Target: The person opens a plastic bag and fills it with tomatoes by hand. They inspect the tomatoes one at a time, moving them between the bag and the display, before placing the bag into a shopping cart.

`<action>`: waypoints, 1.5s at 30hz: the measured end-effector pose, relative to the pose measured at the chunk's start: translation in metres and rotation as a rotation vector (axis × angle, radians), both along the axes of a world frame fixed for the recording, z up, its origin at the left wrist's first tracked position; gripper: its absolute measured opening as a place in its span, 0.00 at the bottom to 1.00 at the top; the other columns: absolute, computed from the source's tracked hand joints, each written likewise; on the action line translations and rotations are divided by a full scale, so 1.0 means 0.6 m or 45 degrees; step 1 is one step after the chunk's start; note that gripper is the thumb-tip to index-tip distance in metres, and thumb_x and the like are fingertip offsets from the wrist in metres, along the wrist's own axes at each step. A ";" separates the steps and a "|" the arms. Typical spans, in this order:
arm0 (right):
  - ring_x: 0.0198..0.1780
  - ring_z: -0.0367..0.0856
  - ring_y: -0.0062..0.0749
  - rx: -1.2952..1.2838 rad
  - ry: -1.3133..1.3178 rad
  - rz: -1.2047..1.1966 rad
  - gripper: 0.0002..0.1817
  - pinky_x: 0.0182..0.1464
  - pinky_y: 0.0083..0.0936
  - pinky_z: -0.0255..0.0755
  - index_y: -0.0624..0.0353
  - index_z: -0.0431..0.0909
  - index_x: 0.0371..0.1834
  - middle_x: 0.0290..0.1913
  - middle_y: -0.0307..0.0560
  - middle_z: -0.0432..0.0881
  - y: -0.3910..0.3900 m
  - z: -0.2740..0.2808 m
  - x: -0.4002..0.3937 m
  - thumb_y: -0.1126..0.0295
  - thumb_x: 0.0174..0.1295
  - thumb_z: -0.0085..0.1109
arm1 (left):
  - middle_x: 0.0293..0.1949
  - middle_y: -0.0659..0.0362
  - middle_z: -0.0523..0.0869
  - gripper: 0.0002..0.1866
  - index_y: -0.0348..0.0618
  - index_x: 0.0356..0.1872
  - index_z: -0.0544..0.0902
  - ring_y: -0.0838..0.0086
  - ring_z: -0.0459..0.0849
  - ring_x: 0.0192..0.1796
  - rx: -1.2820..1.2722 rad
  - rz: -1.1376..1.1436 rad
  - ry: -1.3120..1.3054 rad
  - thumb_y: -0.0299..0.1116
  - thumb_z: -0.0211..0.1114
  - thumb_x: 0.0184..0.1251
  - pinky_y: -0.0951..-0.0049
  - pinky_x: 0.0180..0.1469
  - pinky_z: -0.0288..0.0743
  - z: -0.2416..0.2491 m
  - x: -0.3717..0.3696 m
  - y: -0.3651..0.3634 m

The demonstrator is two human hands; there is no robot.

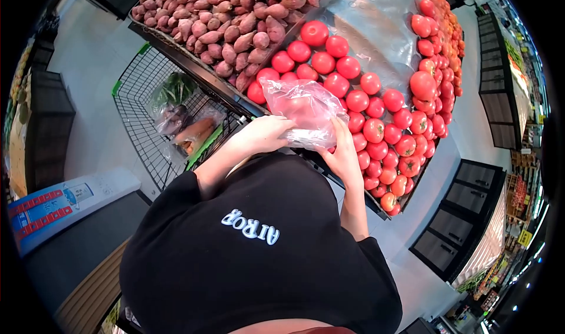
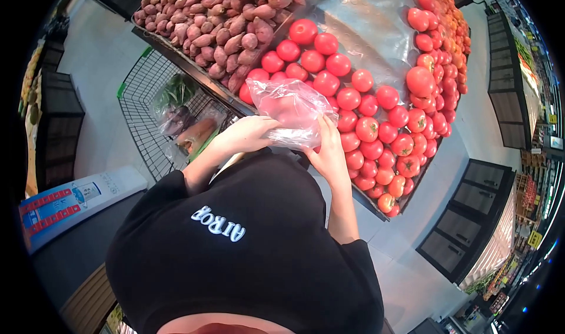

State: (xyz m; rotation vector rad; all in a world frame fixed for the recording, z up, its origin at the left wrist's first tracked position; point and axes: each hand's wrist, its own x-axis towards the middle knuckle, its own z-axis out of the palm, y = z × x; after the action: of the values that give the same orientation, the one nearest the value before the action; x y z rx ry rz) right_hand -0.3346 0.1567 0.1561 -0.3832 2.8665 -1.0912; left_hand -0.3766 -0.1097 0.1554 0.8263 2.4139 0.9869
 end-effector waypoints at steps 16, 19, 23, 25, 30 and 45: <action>0.55 0.86 0.37 -0.521 0.060 0.230 0.13 0.57 0.29 0.80 0.63 0.85 0.52 0.59 0.49 0.86 -0.139 0.015 -0.058 0.77 0.65 0.69 | 0.48 0.52 0.89 0.20 0.44 0.49 0.90 0.59 0.88 0.53 0.263 1.676 0.953 0.17 0.61 0.56 0.64 0.58 0.80 -0.096 0.036 -0.383; 0.52 0.87 0.36 -0.606 -0.178 0.331 0.12 0.54 0.28 0.81 0.62 0.84 0.51 0.53 0.50 0.87 -0.168 0.008 -0.063 0.78 0.64 0.69 | 0.50 0.52 0.89 0.14 0.43 0.50 0.89 0.57 0.88 0.54 -0.040 2.105 0.722 0.26 0.61 0.66 0.62 0.59 0.79 -0.285 0.115 -0.527; 0.46 0.88 0.35 -0.475 -0.183 0.535 0.13 0.50 0.27 0.81 0.63 0.83 0.52 0.46 0.50 0.87 -0.194 0.019 -0.063 0.76 0.66 0.69 | 0.43 0.48 0.91 0.13 0.44 0.50 0.89 0.53 0.90 0.46 -0.156 2.330 0.245 0.35 0.63 0.69 0.58 0.55 0.81 -0.431 0.181 -0.565; 0.45 0.88 0.36 -0.422 -0.217 0.606 0.12 0.48 0.29 0.80 0.63 0.83 0.52 0.44 0.50 0.87 -0.198 0.015 -0.065 0.72 0.67 0.69 | 0.39 0.47 0.91 0.14 0.44 0.47 0.88 0.51 0.90 0.43 -0.219 2.171 0.034 0.40 0.66 0.67 0.55 0.51 0.82 -0.481 0.192 -0.555; 0.45 0.88 0.39 -0.307 -0.335 0.676 0.13 0.49 0.32 0.80 0.63 0.83 0.52 0.44 0.51 0.87 -0.204 0.014 -0.070 0.69 0.68 0.68 | 0.41 0.46 0.91 0.15 0.47 0.49 0.90 0.48 0.90 0.49 -0.161 2.030 -0.186 0.38 0.67 0.63 0.53 0.57 0.81 -0.541 0.141 -0.475; 0.46 0.90 0.37 -0.272 -0.563 0.861 0.12 0.51 0.30 0.81 0.62 0.85 0.50 0.44 0.49 0.89 -0.320 -0.102 -0.110 0.67 0.70 0.66 | 0.55 0.40 0.89 0.35 0.39 0.58 0.88 0.49 0.84 0.64 -0.301 0.935 -0.753 0.63 0.60 0.71 0.56 0.69 0.74 -0.600 0.099 -0.374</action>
State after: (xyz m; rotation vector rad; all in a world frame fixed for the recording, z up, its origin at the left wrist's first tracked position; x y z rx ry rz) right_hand -0.4009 -0.0351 0.0952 -0.9034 2.0042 -1.1453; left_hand -0.3171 -0.3338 -0.2048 -0.4354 2.2235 0.9654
